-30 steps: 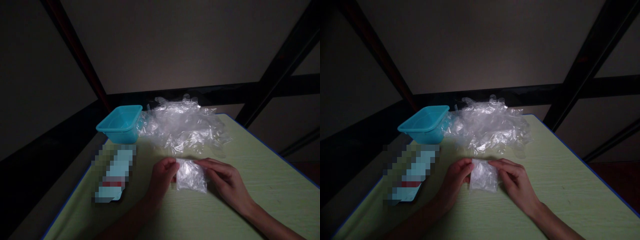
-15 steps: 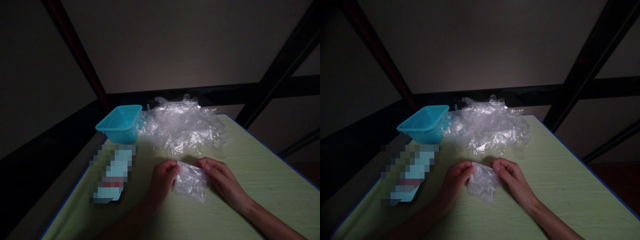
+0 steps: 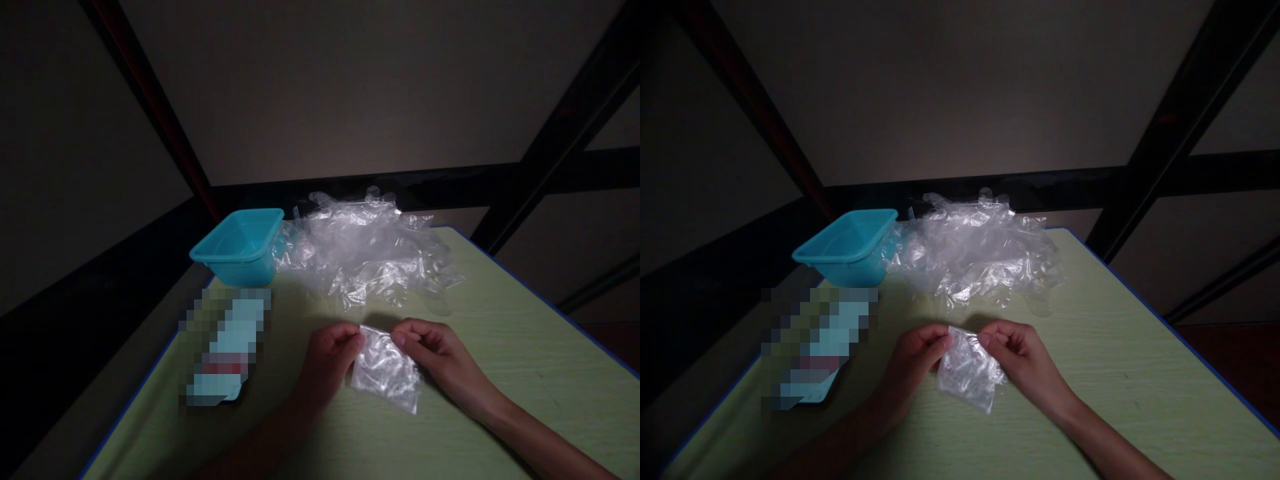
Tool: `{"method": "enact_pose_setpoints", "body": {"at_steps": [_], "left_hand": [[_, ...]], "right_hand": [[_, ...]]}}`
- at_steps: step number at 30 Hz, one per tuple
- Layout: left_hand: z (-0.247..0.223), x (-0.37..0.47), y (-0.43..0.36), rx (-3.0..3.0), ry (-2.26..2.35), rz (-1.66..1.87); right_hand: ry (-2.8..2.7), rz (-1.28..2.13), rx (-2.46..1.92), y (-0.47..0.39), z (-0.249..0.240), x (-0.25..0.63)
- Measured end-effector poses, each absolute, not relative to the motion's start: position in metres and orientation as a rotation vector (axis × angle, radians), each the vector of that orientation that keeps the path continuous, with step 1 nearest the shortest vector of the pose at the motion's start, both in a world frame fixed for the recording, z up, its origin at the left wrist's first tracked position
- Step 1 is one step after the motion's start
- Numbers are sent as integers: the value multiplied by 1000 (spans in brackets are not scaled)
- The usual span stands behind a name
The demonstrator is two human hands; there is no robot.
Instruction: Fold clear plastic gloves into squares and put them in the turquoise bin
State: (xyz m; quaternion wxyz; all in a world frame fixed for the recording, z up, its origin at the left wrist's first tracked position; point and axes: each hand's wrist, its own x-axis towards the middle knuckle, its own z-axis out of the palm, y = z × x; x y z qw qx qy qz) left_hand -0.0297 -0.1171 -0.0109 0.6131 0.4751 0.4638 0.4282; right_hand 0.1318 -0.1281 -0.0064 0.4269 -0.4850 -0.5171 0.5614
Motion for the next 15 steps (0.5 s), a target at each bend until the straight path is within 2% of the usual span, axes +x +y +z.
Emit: {"method": "enact_pose_setpoints", "body": {"at_steps": [15], "left_hand": [[-9,-31,-116,1034,1069,897]], "right_hand": [[-1178,1215,-1282,-127,-2,133]]}}
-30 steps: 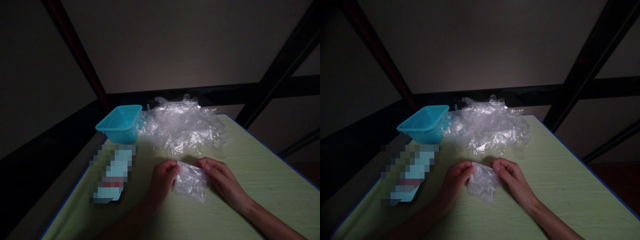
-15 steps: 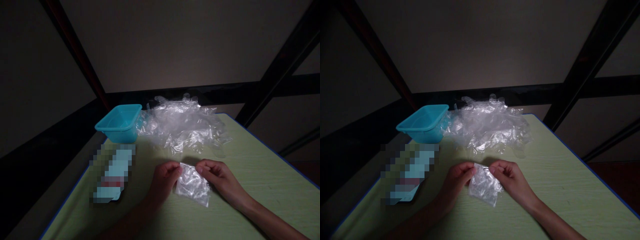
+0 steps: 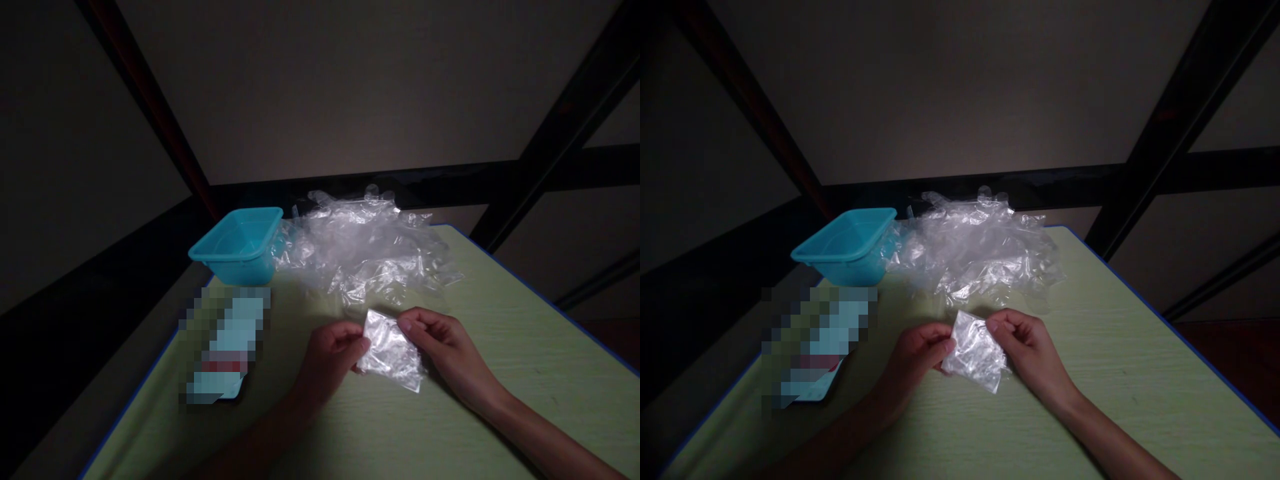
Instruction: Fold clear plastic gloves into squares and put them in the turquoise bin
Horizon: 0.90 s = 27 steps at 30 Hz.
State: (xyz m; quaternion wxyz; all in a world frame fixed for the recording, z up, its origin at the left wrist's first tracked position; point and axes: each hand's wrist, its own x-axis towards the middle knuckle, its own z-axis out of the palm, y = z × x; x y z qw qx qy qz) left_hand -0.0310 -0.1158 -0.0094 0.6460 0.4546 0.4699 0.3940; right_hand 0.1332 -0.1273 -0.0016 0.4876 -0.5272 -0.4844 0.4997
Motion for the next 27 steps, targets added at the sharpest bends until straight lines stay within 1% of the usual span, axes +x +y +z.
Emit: {"method": "enact_pose_setpoints", "body": {"at_steps": [9,11,15,17,21,27], "left_hand": [[-13,-30,-115,1069,1085,848],[-13,-30,-115,1062,1087,853],[-12,-30,-115,1033,1083,877],[-12,-30,-114,1003,1086,922],[-12,-31,-113,937,1083,1015],[-12,-31,-114,914,1089,1041]], "right_hand": [[-1149,1200,-1164,-126,-11,138],[-1099,1260,-1106,-125,-11,139],[-931,1492,-960,-126,-9,138],[-871,1542,-911,-127,-8,137],[-905,1528,-869,-130,-8,136],[-1114,1463,-837,-131,-10,137]]}}
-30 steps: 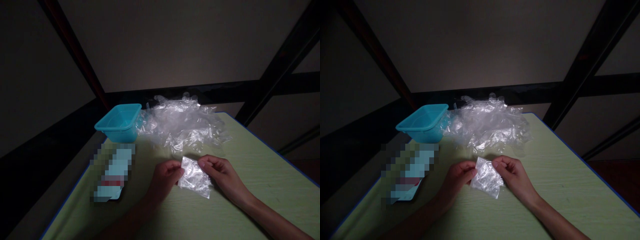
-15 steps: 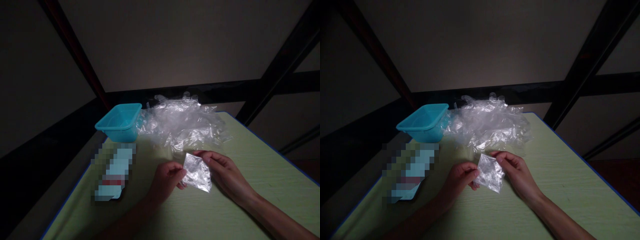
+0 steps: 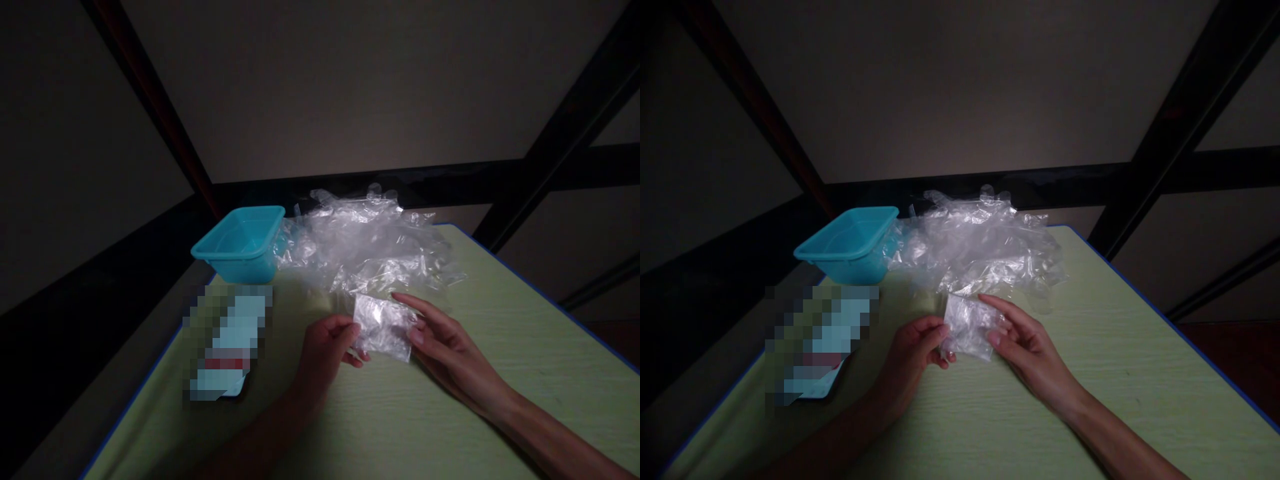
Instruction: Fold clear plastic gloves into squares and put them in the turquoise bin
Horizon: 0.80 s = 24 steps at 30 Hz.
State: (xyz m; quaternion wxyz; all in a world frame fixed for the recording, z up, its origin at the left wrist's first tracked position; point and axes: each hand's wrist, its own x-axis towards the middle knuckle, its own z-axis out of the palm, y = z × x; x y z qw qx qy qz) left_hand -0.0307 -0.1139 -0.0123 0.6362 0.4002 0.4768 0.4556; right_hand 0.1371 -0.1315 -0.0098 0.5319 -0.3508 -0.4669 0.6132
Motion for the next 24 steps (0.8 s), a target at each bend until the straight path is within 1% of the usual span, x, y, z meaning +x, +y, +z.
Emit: {"method": "enact_pose_setpoints", "body": {"at_steps": [8,15,21,24], "left_hand": [[-12,-30,-115,958,1092,1025],[-11,-28,-117,1033,1084,959],[-15,-32,-118,1211,1148,1028],[-14,-35,-117,1244,1148,1025]], "right_hand": [[-1217,1426,-960,-130,-15,140],[-1204,1413,-963,-130,-16,140],[-1253,1215,-1112,-130,-9,137],[-1340,1176,-1114,-132,-7,134]]}}
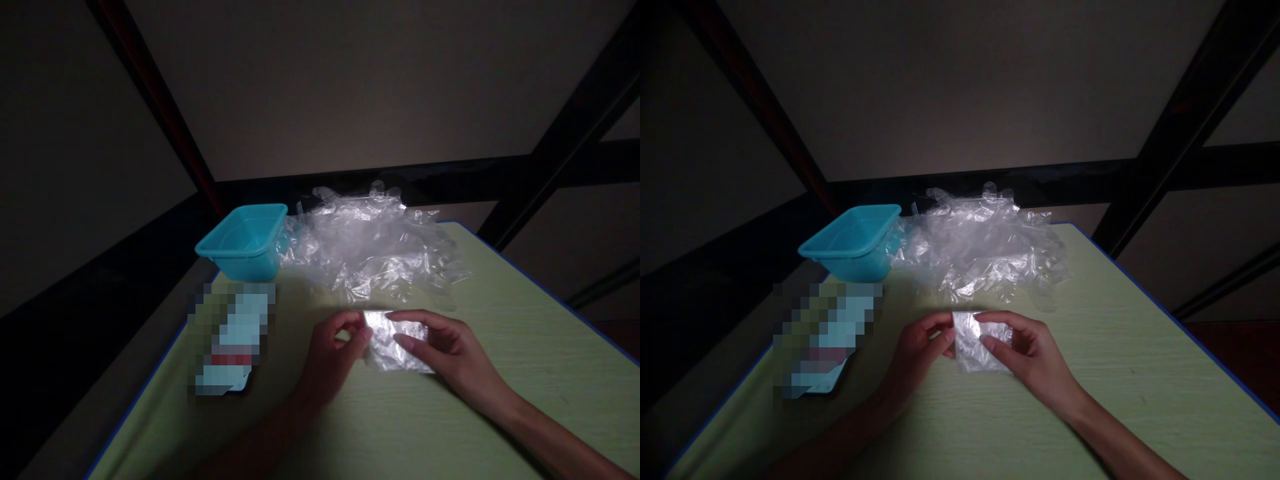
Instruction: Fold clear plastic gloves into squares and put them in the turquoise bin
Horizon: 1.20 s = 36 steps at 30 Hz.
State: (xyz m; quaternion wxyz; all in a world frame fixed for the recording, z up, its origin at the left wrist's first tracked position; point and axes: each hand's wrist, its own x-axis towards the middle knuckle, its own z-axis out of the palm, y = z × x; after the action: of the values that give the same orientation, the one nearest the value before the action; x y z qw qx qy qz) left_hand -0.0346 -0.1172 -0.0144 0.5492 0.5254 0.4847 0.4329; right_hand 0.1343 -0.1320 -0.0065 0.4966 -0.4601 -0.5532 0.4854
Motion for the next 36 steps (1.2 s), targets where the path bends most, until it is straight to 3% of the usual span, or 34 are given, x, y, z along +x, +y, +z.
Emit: {"method": "enact_pose_setpoints", "body": {"at_steps": [16,36], "left_hand": [[-17,-34,-117,1107,1080,976],[-8,-30,-115,1000,1113,980]], "right_hand": [[-1484,1233,-1102,-135,-11,131],[-1522,971,-1233,-135,-13,132]]}}
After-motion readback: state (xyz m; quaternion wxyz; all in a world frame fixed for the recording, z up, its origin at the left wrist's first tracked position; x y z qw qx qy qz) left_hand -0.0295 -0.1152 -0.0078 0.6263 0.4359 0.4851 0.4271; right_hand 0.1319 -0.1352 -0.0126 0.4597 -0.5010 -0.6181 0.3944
